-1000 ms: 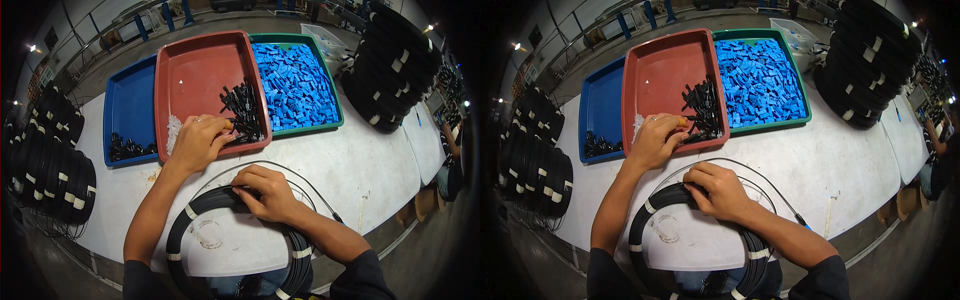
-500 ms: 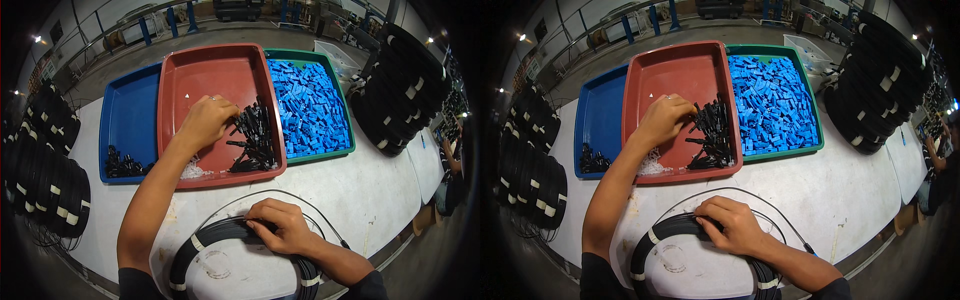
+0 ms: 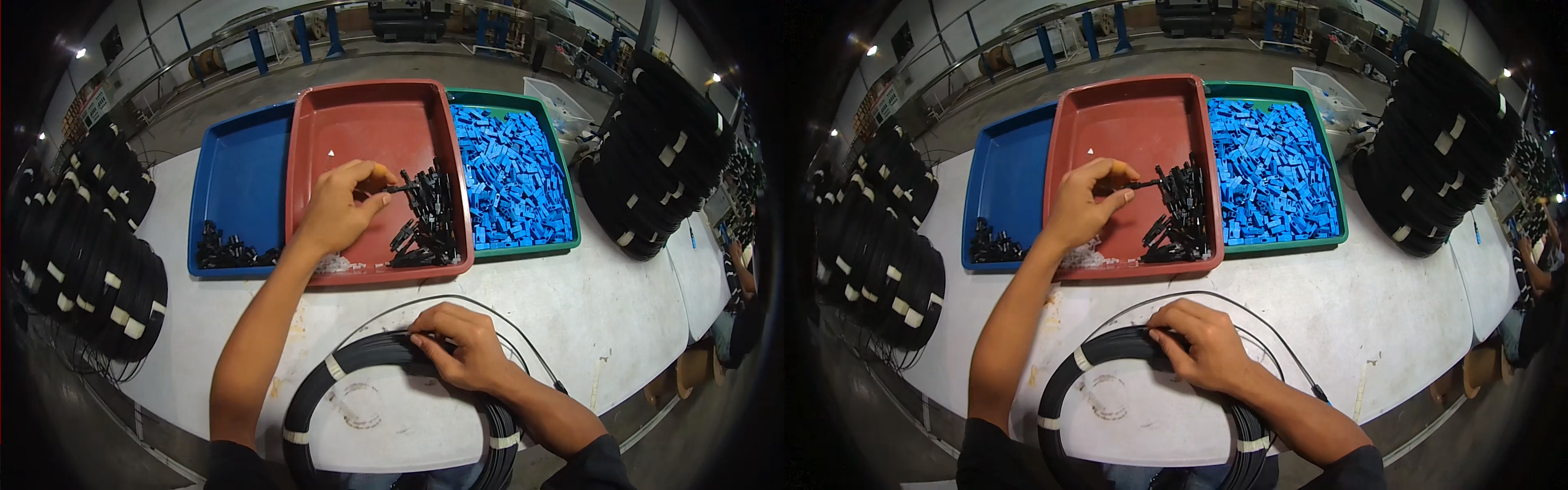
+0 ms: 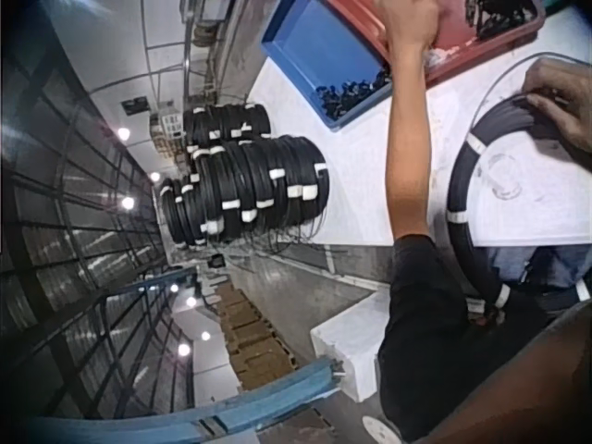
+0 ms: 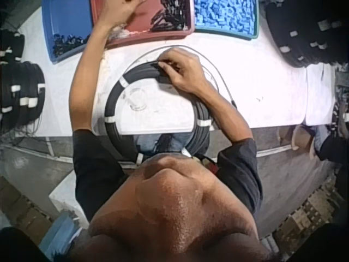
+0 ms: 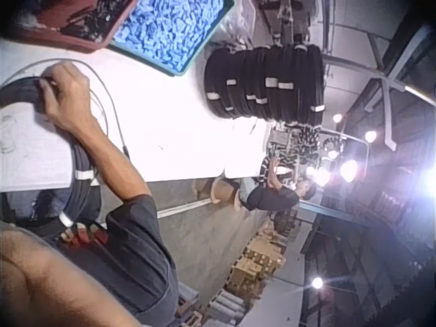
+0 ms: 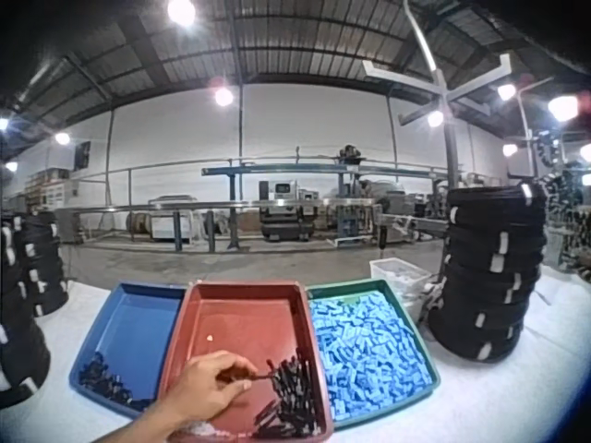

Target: The person assembles plastic connectors onto coiled black wires by hand, then organizes the assembled wires at a workstation.

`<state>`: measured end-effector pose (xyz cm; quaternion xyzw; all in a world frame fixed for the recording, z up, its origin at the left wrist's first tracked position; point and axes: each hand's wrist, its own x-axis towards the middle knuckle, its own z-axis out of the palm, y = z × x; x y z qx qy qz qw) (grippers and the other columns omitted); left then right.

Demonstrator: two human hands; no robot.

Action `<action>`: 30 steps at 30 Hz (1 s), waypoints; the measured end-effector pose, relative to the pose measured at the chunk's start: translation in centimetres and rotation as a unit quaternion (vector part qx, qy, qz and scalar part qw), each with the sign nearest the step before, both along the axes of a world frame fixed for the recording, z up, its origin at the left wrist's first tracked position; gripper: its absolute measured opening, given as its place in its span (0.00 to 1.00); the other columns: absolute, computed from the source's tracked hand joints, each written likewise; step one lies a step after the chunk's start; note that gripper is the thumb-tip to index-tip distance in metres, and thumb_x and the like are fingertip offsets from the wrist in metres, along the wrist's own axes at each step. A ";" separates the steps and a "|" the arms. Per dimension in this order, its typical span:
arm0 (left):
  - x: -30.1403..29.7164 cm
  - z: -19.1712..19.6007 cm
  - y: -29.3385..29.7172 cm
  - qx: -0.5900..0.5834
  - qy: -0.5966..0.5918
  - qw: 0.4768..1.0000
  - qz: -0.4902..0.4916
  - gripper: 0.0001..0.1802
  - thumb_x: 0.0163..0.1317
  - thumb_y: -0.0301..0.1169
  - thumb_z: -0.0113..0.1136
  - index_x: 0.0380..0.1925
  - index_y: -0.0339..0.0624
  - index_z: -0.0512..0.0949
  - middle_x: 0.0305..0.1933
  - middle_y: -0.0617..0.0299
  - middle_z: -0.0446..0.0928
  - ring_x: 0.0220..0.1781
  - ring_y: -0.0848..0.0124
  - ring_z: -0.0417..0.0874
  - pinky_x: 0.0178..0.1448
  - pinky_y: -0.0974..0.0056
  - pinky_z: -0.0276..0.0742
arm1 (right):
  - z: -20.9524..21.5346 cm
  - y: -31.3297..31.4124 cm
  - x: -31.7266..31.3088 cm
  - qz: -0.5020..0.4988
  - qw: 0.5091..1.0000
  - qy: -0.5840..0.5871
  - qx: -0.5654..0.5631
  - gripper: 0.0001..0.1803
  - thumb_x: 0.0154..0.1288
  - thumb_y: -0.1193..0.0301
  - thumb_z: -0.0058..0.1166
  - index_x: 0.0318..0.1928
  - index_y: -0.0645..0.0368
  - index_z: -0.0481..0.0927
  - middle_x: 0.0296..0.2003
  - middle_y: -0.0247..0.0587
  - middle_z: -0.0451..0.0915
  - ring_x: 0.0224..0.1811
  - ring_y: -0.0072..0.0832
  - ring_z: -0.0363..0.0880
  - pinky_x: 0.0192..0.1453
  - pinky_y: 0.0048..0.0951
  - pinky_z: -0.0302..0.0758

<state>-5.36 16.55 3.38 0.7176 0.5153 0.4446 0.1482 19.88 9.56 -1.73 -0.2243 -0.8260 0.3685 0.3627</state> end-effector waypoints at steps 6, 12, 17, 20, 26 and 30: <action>1.0 -1.4 -7.2 -0.097 -0.139 0.982 -0.086 0.09 0.58 0.17 0.69 0.39 0.35 0.84 0.41 0.63 0.82 0.45 0.75 0.84 0.53 0.68 0.81 | 0.2 0.1 -0.3 -0.077 0.994 0.064 0.050 0.06 0.65 0.82 0.61 0.42 0.63 0.79 0.47 0.46 0.79 0.36 0.36 0.81 0.39 0.32 0.79; 2.2 -3.8 -10.2 -0.081 -0.100 0.985 -0.112 0.08 0.57 0.15 0.70 0.35 0.35 0.85 0.43 0.61 0.82 0.44 0.74 0.84 0.49 0.68 0.82 | -0.1 0.0 -0.4 -0.031 0.999 0.008 0.035 0.07 0.64 0.81 0.62 0.41 0.62 0.79 0.52 0.48 0.78 0.47 0.41 0.82 0.47 0.34 0.80; 2.5 -5.8 -10.2 -0.118 -0.253 0.944 -0.179 0.12 0.60 0.14 0.66 0.43 0.35 0.82 0.45 0.61 0.80 0.47 0.74 0.82 0.55 0.68 0.78 | 0.1 0.1 -0.2 0.035 0.999 -0.024 -0.017 0.06 0.64 0.81 0.63 0.40 0.62 0.80 0.41 0.44 0.81 0.41 0.38 0.83 0.43 0.33 0.79; 3.5 -5.8 -10.5 -0.102 -0.340 0.921 -0.162 0.18 0.62 0.17 0.66 0.53 0.38 0.77 0.46 0.60 0.79 0.48 0.75 0.81 0.55 0.69 0.78 | -0.1 0.1 -0.3 0.042 0.999 -0.022 -0.004 0.06 0.64 0.80 0.64 0.40 0.62 0.80 0.37 0.42 0.81 0.38 0.36 0.83 0.42 0.33 0.79; 3.7 -4.3 -10.9 -0.160 -0.313 0.929 -0.113 0.23 0.63 0.22 0.71 0.56 0.38 0.73 0.43 0.60 0.84 0.47 0.76 0.85 0.54 0.71 0.80 | 0.0 0.0 -0.3 0.008 1.000 -0.006 0.016 0.07 0.63 0.80 0.65 0.40 0.63 0.82 0.40 0.43 0.84 0.39 0.34 0.83 0.42 0.31 0.78; 4.4 -4.6 -11.0 -0.130 -0.236 0.960 -0.078 0.20 0.61 0.20 0.72 0.51 0.37 0.75 0.43 0.57 0.85 0.45 0.78 0.85 0.53 0.72 0.80 | 0.1 -0.1 -0.4 0.018 1.000 0.001 0.020 0.08 0.61 0.81 0.67 0.40 0.64 0.83 0.43 0.45 0.85 0.45 0.36 0.86 0.48 0.32 0.81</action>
